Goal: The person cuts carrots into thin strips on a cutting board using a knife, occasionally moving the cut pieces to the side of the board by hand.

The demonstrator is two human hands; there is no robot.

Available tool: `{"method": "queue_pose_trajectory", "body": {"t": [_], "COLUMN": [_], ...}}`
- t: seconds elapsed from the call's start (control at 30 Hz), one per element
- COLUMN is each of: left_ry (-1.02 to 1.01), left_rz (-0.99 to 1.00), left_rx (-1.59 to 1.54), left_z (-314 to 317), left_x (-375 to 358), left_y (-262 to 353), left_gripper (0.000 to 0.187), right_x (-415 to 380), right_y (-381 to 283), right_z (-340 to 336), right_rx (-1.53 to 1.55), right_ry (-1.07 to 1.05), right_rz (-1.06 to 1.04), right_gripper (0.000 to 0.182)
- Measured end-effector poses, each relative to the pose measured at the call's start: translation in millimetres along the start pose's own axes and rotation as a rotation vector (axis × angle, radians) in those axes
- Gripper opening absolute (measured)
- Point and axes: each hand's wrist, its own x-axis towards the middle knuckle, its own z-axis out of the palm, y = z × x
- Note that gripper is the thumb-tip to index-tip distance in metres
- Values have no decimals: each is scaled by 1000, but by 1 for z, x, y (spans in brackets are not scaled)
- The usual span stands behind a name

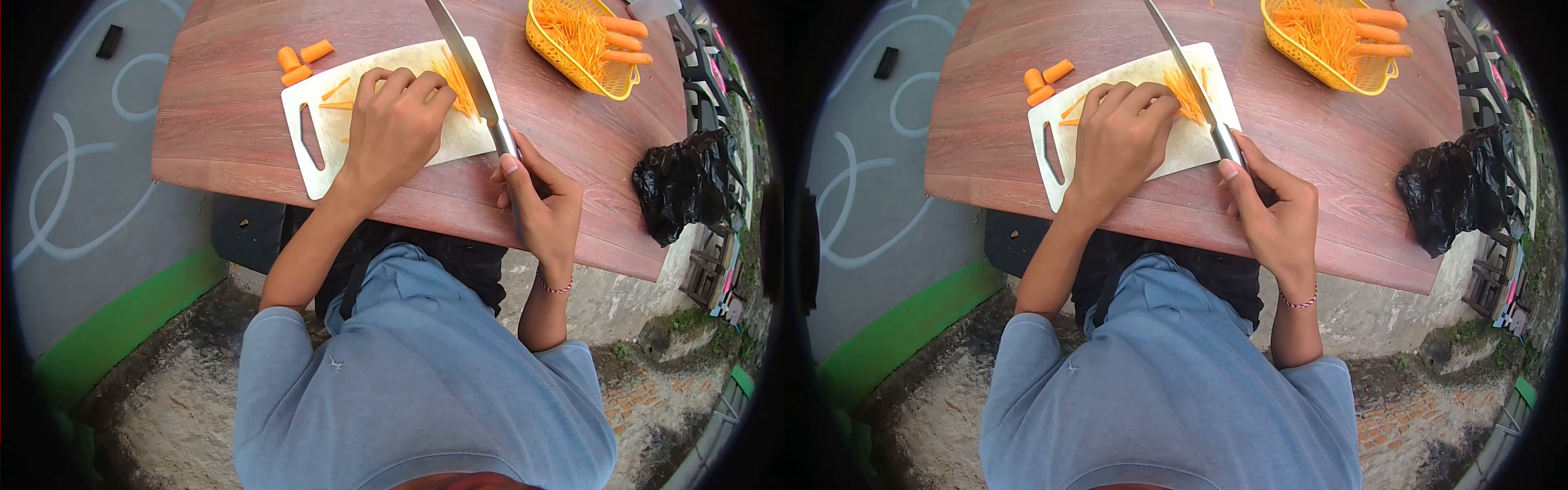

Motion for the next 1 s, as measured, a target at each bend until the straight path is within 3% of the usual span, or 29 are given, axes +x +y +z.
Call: {"method": "queue_pose_trajectory", "body": {"t": [0.17, 0.23, 0.3, 0.37, 0.43, 0.57, 0.67, 0.8, 0.87, 1.0], "left_ry": [129, 167, 139, 96, 11, -183, -253, -198, 43, 138], "left_rz": [-14, -119, -120, 49, 90, 141, 157, 173, 179, 3], "left_rx": [-30, -130, -151, -90, -37, 13, -16, -24, -79, -214], "left_z": [-13, -25, -38, -49, -49, -37, -35, -38, -50, -70], "left_x": [4, -3, -9, -12, -13, -14, -6, 4, 8, -18], "left_y": [-8, -15, -15, -8, 0, -7, -9, -11, -15, -39], "left_gripper": [13, 12, 18, 25, 32, 51, 52, 52, 36, 23], "right_x": [-2, -3, -2, -1, 1, -3, -4, -4, -4, -5], "right_y": [-2, -1, -2, -3, -4, -3, 0, 1, -1, 1], "right_z": [-2, 0, 3, 5, 9, 14, 14, 14, 14, 10], "right_rx": [11, -27, -203, -383, -488, -588, -663, -614, -547, -431], "right_ry": [24, 34, 54, 73, 37, 4, 19, 3, 31, 40], "right_rz": [-4, -30, -130, -234, -471, -531, -537, -565, -566, -509], "right_gripper": [42, 42, 41, 41, 40, 42, 44, 43, 41, 41]}}
